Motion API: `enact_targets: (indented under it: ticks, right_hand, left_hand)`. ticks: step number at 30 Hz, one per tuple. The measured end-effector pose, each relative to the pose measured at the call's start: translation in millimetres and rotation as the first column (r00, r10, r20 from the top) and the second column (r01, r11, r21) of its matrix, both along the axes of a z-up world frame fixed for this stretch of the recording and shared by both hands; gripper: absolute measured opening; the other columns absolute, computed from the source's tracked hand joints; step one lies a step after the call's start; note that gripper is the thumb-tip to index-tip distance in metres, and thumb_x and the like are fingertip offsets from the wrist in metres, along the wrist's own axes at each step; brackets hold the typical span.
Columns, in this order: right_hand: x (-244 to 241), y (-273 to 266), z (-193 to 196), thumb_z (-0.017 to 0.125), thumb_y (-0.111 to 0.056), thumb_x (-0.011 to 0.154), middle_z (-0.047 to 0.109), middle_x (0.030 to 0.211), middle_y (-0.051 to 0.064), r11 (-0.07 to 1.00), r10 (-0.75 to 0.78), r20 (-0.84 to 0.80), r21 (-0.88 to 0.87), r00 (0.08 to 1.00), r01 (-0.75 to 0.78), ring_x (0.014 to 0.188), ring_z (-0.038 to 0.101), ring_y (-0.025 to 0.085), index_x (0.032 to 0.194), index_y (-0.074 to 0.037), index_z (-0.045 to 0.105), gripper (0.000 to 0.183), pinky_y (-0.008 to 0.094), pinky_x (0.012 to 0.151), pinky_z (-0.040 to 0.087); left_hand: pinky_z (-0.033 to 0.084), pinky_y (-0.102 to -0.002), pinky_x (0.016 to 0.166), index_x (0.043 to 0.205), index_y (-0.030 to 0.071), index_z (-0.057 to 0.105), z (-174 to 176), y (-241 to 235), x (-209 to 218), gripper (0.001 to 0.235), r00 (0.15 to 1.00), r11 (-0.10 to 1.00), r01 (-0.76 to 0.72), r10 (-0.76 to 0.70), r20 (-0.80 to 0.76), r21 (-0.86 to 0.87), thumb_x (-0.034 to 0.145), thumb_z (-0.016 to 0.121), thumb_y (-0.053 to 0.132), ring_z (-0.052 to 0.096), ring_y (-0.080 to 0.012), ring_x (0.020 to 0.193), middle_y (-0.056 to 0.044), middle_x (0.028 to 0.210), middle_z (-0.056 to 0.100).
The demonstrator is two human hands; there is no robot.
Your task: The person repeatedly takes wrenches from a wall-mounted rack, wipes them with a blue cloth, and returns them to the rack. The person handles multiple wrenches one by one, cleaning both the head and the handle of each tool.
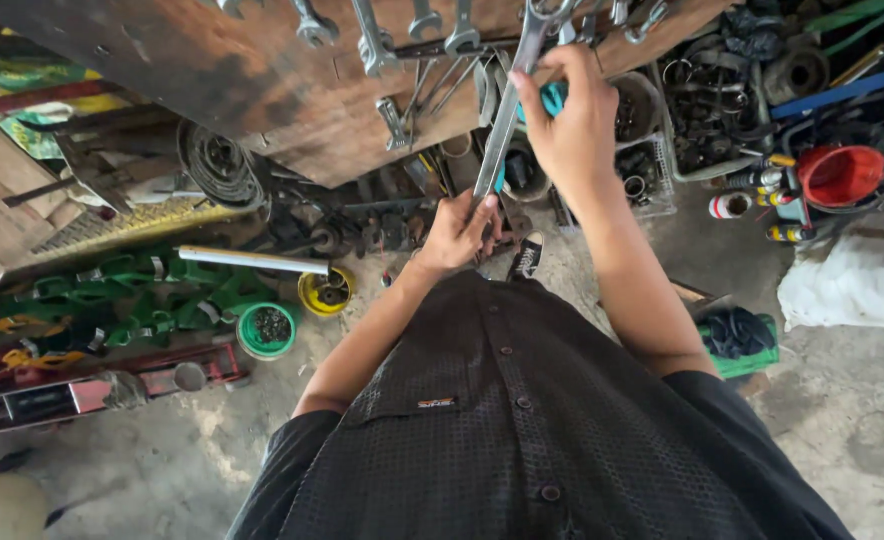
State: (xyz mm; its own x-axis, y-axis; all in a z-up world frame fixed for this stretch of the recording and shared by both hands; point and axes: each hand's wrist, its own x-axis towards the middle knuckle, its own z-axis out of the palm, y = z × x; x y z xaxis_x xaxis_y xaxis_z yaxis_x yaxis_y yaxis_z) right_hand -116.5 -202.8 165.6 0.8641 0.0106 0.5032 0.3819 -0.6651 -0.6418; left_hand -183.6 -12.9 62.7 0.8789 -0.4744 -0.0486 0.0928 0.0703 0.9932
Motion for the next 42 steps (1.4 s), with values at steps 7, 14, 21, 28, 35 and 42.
enact_targets:
  ticks: [7,14,21,28,35,42]
  right_hand:
    - [-33,10,-33,0.066,-0.006,0.104,0.065,0.119,0.012,0.947,0.31,0.175,-0.147,0.934,-0.287,0.117,0.061,0.028,0.114,-0.005,0.058,0.013,0.047,0.097,0.047]
    - [-14,8,-51,0.058,-0.036,0.104,0.071,0.118,0.005,0.575,0.79,0.177,-0.547,0.587,-0.608,0.127,0.063,0.024,0.099,-0.01,0.071,0.029,0.053,0.119,0.03]
    - [52,-9,-14,0.055,-0.018,0.112,0.072,0.117,0.006,0.528,0.819,0.275,-0.705,0.504,-0.474,0.129,0.067,0.023,0.096,-0.01,0.074,0.026,0.055,0.127,0.033]
    - [47,24,-38,0.06,-0.015,0.107,0.075,0.118,0.01,0.613,0.783,0.327,-0.552,0.529,-0.565,0.129,0.068,0.028,0.091,-0.005,0.073,0.023,0.051,0.126,0.04]
    - [41,54,-28,0.063,-0.011,0.102,0.073,0.126,0.016,0.289,0.951,0.256,-0.534,0.173,-0.795,0.126,0.066,0.031,0.123,-0.002,0.069,0.024,0.052,0.12,0.042]
    - [72,51,-20,0.058,0.003,0.097,0.067,0.115,0.01,0.519,0.849,0.215,-0.506,0.482,-0.689,0.105,0.065,0.031,0.129,-0.005,0.071,0.035,0.047,0.1,0.051]
  left_hand:
    - [0.05,-0.025,0.047,0.094,0.003,0.058,36,-8,-22,0.03,0.999,0.999,0.029,-0.029,-0.043,-0.018,0.11,0.044,0.024,0.064,-0.0086,0.055,-0.002,0.073,0.068]
    - [0.052,-0.027,0.051,0.103,0.0,0.059,27,9,-55,0.021,0.991,0.998,0.041,-0.036,0.125,-0.037,0.111,0.043,0.011,0.066,-0.0115,0.056,-0.005,0.074,0.067]
    - [0.05,-0.026,0.046,0.099,0.0,0.059,60,14,-79,0.025,0.995,0.994,-0.099,0.098,0.024,0.041,0.11,0.044,0.017,0.063,-0.0099,0.049,-0.003,0.067,0.065]
    - [0.051,-0.027,0.047,0.085,0.002,0.057,74,14,-102,0.033,0.97,0.966,-0.241,0.243,-0.009,0.094,0.111,0.048,0.019,0.065,-0.0105,0.05,-0.002,0.065,0.065]
    - [0.053,-0.028,0.048,0.087,0.001,0.057,78,13,-114,0.031,0.933,0.927,-0.359,0.359,0.019,0.108,0.11,0.05,0.02,0.067,-0.0114,0.052,-0.003,0.067,0.066]
    - [0.052,-0.028,0.047,0.092,0.0,0.058,91,15,-125,0.028,0.91,0.906,-0.414,0.411,0.054,0.089,0.11,0.049,0.02,0.067,-0.0121,0.05,-0.004,0.067,0.068]
